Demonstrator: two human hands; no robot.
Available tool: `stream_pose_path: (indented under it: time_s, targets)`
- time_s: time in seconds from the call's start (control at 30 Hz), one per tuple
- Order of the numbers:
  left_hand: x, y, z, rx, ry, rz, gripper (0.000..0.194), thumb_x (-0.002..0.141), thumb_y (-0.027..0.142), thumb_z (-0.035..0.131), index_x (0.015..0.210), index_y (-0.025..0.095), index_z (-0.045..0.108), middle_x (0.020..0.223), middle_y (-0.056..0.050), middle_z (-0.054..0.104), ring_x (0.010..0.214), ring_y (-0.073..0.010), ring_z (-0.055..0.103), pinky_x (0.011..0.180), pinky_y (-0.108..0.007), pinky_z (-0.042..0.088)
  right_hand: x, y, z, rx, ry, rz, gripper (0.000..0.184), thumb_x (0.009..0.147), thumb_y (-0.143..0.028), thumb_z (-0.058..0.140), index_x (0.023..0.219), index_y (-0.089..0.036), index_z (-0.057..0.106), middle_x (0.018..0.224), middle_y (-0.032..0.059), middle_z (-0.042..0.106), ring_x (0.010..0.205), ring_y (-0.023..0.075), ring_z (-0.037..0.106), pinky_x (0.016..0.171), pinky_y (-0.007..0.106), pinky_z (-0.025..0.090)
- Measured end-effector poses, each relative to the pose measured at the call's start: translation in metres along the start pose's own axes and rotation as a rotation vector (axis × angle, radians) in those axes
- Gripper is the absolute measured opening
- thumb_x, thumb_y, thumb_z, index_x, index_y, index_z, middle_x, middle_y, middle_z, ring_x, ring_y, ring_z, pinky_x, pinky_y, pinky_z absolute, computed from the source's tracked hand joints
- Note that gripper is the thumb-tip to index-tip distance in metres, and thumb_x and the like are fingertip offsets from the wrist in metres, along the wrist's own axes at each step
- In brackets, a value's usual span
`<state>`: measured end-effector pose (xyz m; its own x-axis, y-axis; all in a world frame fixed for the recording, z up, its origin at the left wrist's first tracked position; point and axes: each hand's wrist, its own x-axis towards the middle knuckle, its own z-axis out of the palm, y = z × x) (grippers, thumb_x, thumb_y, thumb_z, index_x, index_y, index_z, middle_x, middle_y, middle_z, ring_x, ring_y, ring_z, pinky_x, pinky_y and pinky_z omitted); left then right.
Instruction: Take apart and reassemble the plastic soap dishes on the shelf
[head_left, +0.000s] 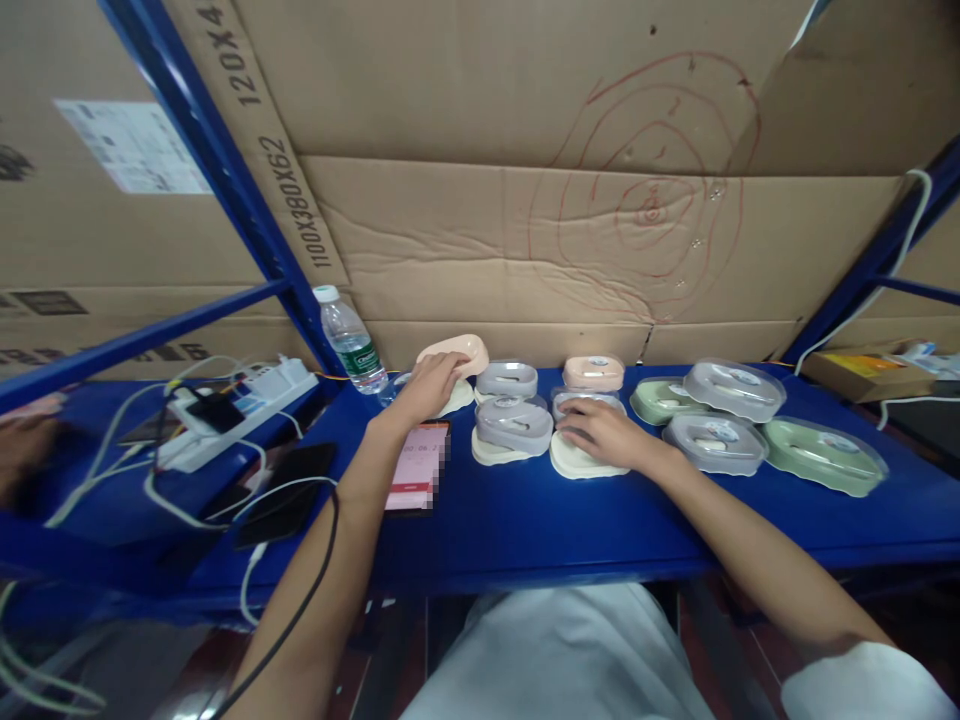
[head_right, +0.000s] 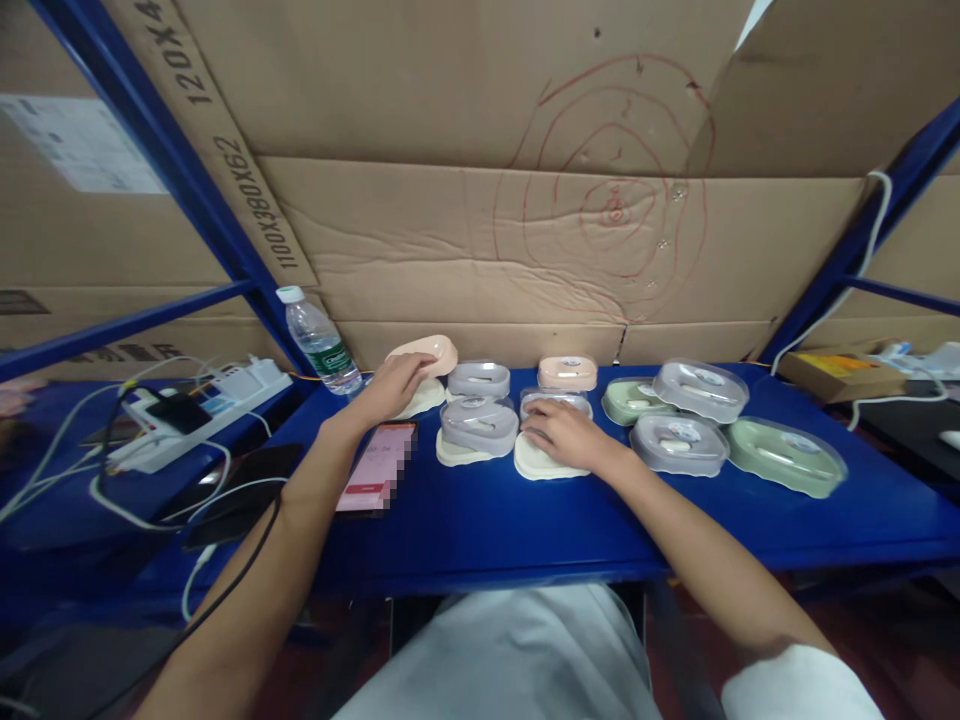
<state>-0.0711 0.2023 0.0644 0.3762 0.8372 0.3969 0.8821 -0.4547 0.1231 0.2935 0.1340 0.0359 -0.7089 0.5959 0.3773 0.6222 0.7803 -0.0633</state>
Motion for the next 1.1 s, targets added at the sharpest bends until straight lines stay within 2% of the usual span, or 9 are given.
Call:
stream_pose_path:
  time_s: [0.1, 0.27, 0.47, 0.57, 0.7, 0.8, 0.9, 0.97, 1.1]
  targets:
    - [-0.002, 0.0, -0.003, 0.02, 0.043, -0.031, 0.042, 0.108, 0.029, 0.034, 0.145, 0.023, 0.053, 0.154, -0.011, 0.058, 0.142, -0.0281, 0.048, 0.119, -0.046, 0.034, 0.0, 0.001, 0.002, 0.01, 0.002, 0.004, 0.026, 0.105, -0.03, 0.055, 0.115, -0.021, 0.077, 0.13, 0.0129, 0.07, 0.117, 0.029, 0.07, 0.1, 0.044, 0.057]
    - [-0.006, -0.011, 0.001, 0.091, 0.047, -0.151, 0.043, 0.105, 0.024, 0.034, 0.142, 0.023, 0.057, 0.147, -0.014, 0.063, 0.14, -0.0355, 0.05, 0.114, -0.056, 0.034, -0.001, 0.004, 0.006, 0.013, 0.011, 0.002, 0.026, 0.105, -0.031, 0.056, 0.117, -0.022, 0.077, 0.131, 0.0125, 0.069, 0.118, 0.0283, 0.07, 0.101, 0.043, 0.057]
    - [-0.008, -0.014, 0.004, 0.142, 0.003, -0.219, 0.04, 0.1, 0.021, 0.043, 0.135, 0.024, 0.061, 0.142, -0.014, 0.067, 0.136, -0.0349, 0.056, 0.11, -0.053, 0.039, -0.002, 0.006, 0.007, -0.005, 0.016, -0.011, 0.026, 0.105, -0.03, 0.056, 0.119, -0.022, 0.077, 0.134, 0.0126, 0.07, 0.121, 0.0296, 0.069, 0.103, 0.045, 0.056]
    - [-0.009, -0.006, -0.002, 0.148, 0.015, -0.223, 0.041, 0.099, 0.022, 0.045, 0.137, 0.023, 0.061, 0.141, -0.017, 0.066, 0.136, -0.037, 0.056, 0.109, -0.054, 0.041, -0.002, 0.008, 0.007, -0.015, 0.001, -0.02, 0.03, 0.099, -0.017, 0.058, 0.124, -0.023, 0.075, 0.14, 0.0117, 0.069, 0.124, 0.0298, 0.069, 0.104, 0.044, 0.056]
    - [-0.009, 0.006, -0.01, 0.117, 0.027, -0.183, 0.043, 0.099, 0.022, 0.045, 0.14, 0.024, 0.06, 0.14, -0.016, 0.067, 0.133, -0.0377, 0.059, 0.111, -0.056, 0.04, -0.001, 0.012, 0.006, 0.006, -0.017, -0.03, 0.057, 0.082, 0.005, 0.056, 0.129, -0.024, 0.073, 0.144, 0.0098, 0.068, 0.128, 0.0283, 0.067, 0.107, 0.043, 0.053]
    - [-0.008, 0.011, -0.013, 0.067, 0.032, -0.133, 0.048, 0.098, 0.021, 0.045, 0.145, 0.024, 0.055, 0.14, -0.016, 0.067, 0.133, -0.0375, 0.058, 0.114, -0.058, 0.037, -0.001, 0.012, 0.004, 0.005, -0.025, -0.015, 0.065, 0.076, 0.01, 0.051, 0.127, -0.024, 0.073, 0.142, 0.0084, 0.069, 0.128, 0.0269, 0.068, 0.106, 0.041, 0.052]
    - [-0.007, 0.016, -0.014, -0.013, 0.015, -0.062, 0.051, 0.098, 0.022, 0.046, 0.149, 0.022, 0.051, 0.14, -0.015, 0.067, 0.134, -0.0359, 0.059, 0.115, -0.056, 0.037, 0.0, 0.01, 0.001, -0.04, -0.012, 0.026, 0.064, 0.077, 0.011, 0.051, 0.126, -0.025, 0.074, 0.14, 0.0071, 0.071, 0.127, 0.0267, 0.067, 0.106, 0.041, 0.05]
    - [-0.006, 0.021, -0.013, -0.083, -0.02, 0.001, 0.049, 0.098, 0.025, 0.049, 0.147, 0.021, 0.053, 0.138, -0.014, 0.068, 0.131, -0.0335, 0.061, 0.113, -0.051, 0.042, 0.0, 0.008, -0.001, -0.083, -0.002, 0.057, 0.061, 0.079, 0.01, 0.052, 0.125, -0.024, 0.073, 0.138, 0.0069, 0.072, 0.126, 0.0276, 0.067, 0.105, 0.042, 0.049]
    - [-0.008, 0.037, -0.012, -0.242, -0.13, 0.148, 0.045, 0.094, 0.043, 0.062, 0.134, 0.023, 0.062, 0.134, -0.009, 0.07, 0.123, -0.0283, 0.066, 0.106, -0.04, 0.049, -0.001, 0.008, -0.002, -0.151, 0.055, 0.127, 0.049, 0.088, 0.006, 0.054, 0.122, -0.023, 0.074, 0.13, 0.0079, 0.075, 0.119, 0.0278, 0.067, 0.103, 0.042, 0.047]
